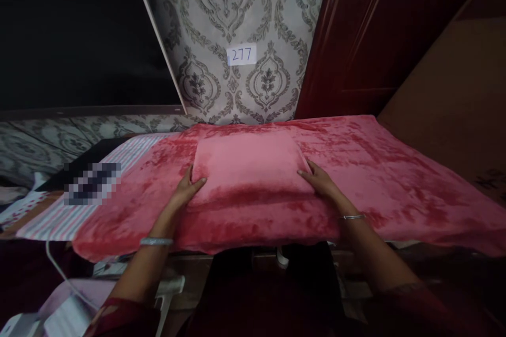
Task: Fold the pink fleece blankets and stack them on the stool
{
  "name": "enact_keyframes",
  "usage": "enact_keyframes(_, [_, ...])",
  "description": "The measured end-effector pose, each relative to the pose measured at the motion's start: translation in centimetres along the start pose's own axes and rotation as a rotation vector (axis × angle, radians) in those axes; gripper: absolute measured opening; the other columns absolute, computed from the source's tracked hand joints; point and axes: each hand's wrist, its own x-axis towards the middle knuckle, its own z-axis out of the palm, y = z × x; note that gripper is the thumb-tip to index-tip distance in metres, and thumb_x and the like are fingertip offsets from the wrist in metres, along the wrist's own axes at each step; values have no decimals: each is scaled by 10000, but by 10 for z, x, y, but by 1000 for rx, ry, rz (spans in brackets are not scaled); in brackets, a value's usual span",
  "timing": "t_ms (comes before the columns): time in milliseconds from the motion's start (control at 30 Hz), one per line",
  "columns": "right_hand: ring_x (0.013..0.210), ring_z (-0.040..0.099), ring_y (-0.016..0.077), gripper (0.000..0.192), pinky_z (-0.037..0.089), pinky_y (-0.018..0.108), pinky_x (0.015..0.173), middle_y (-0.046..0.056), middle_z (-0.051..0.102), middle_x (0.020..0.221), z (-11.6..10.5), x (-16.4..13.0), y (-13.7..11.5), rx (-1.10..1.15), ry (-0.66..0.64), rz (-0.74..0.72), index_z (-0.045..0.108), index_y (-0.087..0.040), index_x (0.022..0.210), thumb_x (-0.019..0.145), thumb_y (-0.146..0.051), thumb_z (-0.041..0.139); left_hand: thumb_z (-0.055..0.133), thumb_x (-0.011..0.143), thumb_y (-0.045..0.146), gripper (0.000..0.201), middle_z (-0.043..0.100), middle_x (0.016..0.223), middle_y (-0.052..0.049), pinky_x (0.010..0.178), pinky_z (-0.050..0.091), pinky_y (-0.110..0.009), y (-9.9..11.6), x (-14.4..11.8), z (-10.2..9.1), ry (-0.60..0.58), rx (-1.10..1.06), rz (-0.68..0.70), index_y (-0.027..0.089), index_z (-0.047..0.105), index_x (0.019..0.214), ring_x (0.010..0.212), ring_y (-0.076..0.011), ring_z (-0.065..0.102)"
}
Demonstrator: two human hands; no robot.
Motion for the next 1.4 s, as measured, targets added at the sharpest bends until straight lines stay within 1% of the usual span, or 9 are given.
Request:
enact_keyframes(67, [1335, 506, 314, 632, 390, 481, 1131, 183, 540, 1458, 1, -7, -19, -259, 117, -38, 433, -94, 1508, 949, -385, 488, 620, 848, 423, 811, 467, 1516, -238, 1135, 420, -468, 14, -2, -5, 36, 156, 20, 72, 349, 1527, 1398, -352, 468])
enact_keyframes(133, [1422, 399, 321, 605, 315, 493, 1175, 185, 463, 1526, 12, -18, -47, -445, 192, -169, 418, -94, 1524, 988, -374, 416, 548, 897, 440, 758, 419, 1553, -234, 1180, 346, -506, 39, -7, -1, 81, 318, 156, 74, 347, 1530, 1451, -357, 389])
enact_keyframes(233, [1498, 275, 292, 541, 228, 540, 1201, 76, 352, 1617, 42, -33, -89, -534, 98, -385, 397, -239, 1555, 1033, -362, 319, 417, 976, 420, 646, 357, 1607, -192, 1223, 243, -531, 85, -22, 26, -3, 466, 373, 116, 351, 1543, 1507, -322, 291])
enact_keyframes(333, [1521, 213, 308, 521, 192, 601, 1190, 37, 286, 1647, 71, -43, -106, -609, -17, -439, 383, -318, 1558, 1044, -385, 329, 393, 997, 455, 630, 260, 1652, -171, 1231, 168, -574, 111, -36, 58, -114, 577, 413, 166, 362, 1556, 1541, -325, 195])
enact_keyframes(433, [1533, 176, 311, 532, 151, 606, 1201, 31, 248, 1658, 85, -45, -98, -673, -52, -453, 365, -321, 1566, 1039, -396, 371, 418, 986, 511, 657, 211, 1667, -163, 1212, 147, -632, 108, -43, 78, -178, 632, 383, 217, 352, 1569, 1546, -355, 155])
enact_keyframes(567, [1541, 154, 293, 544, 134, 577, 1219, 24, 224, 1663, 88, -44, -79, -698, -70, -490, 351, -311, 1573, 1036, -396, 380, 452, 965, 551, 706, 168, 1676, -167, 1206, 129, -649, 91, -45, 88, -175, 670, 402, 229, 327, 1581, 1546, -373, 140])
enact_keyframes(1067, [1526, 208, 305, 521, 155, 575, 1214, 36, 266, 1650, 97, -44, -77, -679, -33, -490, 386, -310, 1558, 1043, -389, 385, 417, 986, 540, 661, 232, 1656, -173, 1195, 190, -645, 86, -47, 93, -111, 731, 439, 233, 355, 1568, 1531, -362, 212])
enact_keyframes(1233, [1519, 245, 276, 555, 227, 521, 1210, 76, 277, 1645, 69, -36, -88, -612, -92, -477, 351, -260, 1578, 1045, -413, 367, 384, 1004, 523, 655, 227, 1657, -169, 1204, 196, -618, 95, -40, 75, -240, 665, 381, 216, 322, 1579, 1539, -334, 195])
enact_keyframes(1400, [1508, 266, 298, 567, 232, 528, 1202, 131, 318, 1625, 28, -10, -97, -642, 86, -358, 340, -211, 1584, 1051, -404, 333, 365, 1007, 531, 674, 256, 1648, -185, 1213, 182, -604, 104, -21, 34, -180, 630, 290, 181, 308, 1580, 1539, -316, 205])
